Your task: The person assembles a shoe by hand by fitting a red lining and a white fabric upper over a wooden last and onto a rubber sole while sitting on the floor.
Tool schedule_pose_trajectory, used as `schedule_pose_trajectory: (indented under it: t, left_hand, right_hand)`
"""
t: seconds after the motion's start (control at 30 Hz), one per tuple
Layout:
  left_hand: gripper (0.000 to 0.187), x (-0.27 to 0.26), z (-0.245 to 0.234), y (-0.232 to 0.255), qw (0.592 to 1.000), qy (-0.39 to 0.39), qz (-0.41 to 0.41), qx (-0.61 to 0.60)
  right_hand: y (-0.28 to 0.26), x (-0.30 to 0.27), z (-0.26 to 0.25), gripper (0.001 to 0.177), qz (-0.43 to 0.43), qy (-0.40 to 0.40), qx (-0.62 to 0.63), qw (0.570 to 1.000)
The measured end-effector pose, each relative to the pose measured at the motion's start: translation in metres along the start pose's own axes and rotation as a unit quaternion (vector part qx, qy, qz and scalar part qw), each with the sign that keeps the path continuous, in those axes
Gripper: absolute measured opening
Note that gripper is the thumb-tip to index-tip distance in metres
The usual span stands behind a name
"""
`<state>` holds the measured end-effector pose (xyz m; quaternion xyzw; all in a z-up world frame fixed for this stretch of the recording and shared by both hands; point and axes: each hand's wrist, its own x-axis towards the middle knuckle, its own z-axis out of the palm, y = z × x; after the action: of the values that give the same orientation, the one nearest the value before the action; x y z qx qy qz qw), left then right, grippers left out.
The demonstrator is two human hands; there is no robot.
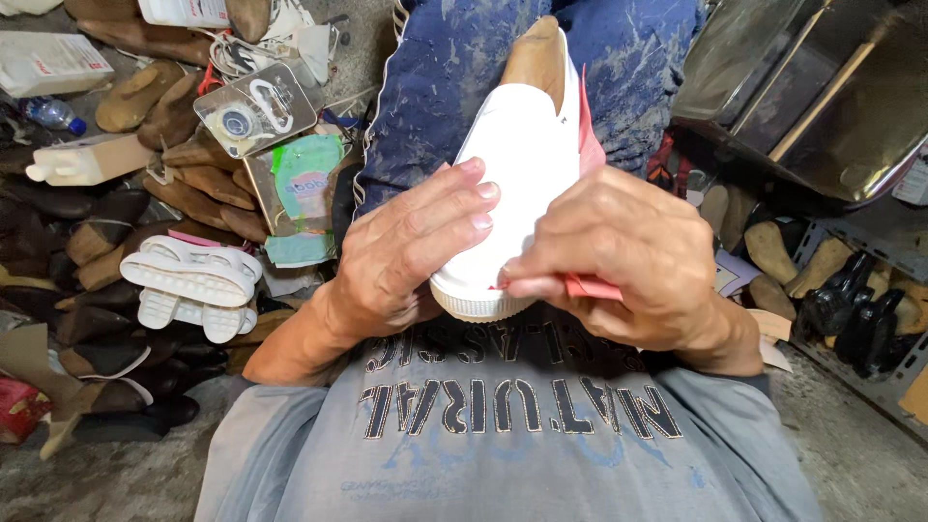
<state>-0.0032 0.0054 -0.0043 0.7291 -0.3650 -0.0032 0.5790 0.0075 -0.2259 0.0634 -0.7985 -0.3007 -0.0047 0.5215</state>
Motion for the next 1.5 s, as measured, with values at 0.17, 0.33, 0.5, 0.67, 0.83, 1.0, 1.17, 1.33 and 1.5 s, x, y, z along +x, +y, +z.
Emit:
schedule_pose_trajectory:
  t: [0.17, 0.33, 0.5, 0.67, 0.83, 1.0, 1.17, 1.33, 1.5]
  left_hand:
    - [0.039, -0.001, -0.003, -0.003, 1.0, 0.014, -0.013, -0.014]
    - [0.044, -0.004, -0.01, -0.007, 0.999, 0.019, -0.028, -0.007]
    - [0.052, -0.002, -0.016, -0.01, 0.998, 0.026, -0.046, -0.047]
    - [0.056, -0.013, -0.02, -0.029, 0.992, 0.053, -0.033, -0.108]
    - [0.043, -0.03, -0.025, -0.033, 0.982, 0.084, -0.087, -0.144]
    - [0.044, -0.025, -0.024, -0.029, 0.981, 0.111, -0.099, -0.121]
    - [0.048, -0.014, -0.031, -0.026, 0.988, 0.081, -0.087, -0.103]
    - [0.06, -0.023, -0.04, -0.039, 0.984, 0.075, -0.101, -0.125]
    - [0.056, -0.038, -0.05, -0.065, 0.973, 0.123, -0.156, -0.116]
  right_hand:
    - [-0.005, 0.016, 0.001, 0.012, 0.043, 0.003, 0.054, 0.998]
    - [0.022, 0.0, -0.014, 0.058, 0.03, -0.109, 0.02, 0.993]
    - [0.03, 0.004, -0.014, 0.031, 0.02, -0.076, -0.025, 0.997]
    - [0.055, 0.006, -0.024, 0.027, 0.036, -0.065, -0.002, 0.997]
    - [0.073, -0.027, -0.038, 0.033, 0.118, 0.0, -0.037, 0.992]
    - [0.077, -0.038, -0.028, 0.041, 0.1, -0.004, -0.088, 0.991]
    - [0.073, -0.027, -0.024, 0.039, 0.064, -0.043, -0.116, 0.99]
    - [0.095, -0.029, -0.031, 0.026, 0.06, -0.05, -0.174, 0.982]
    - [0.103, -0.015, -0.029, 0.008, 0.042, -0.061, -0.091, 0.993]
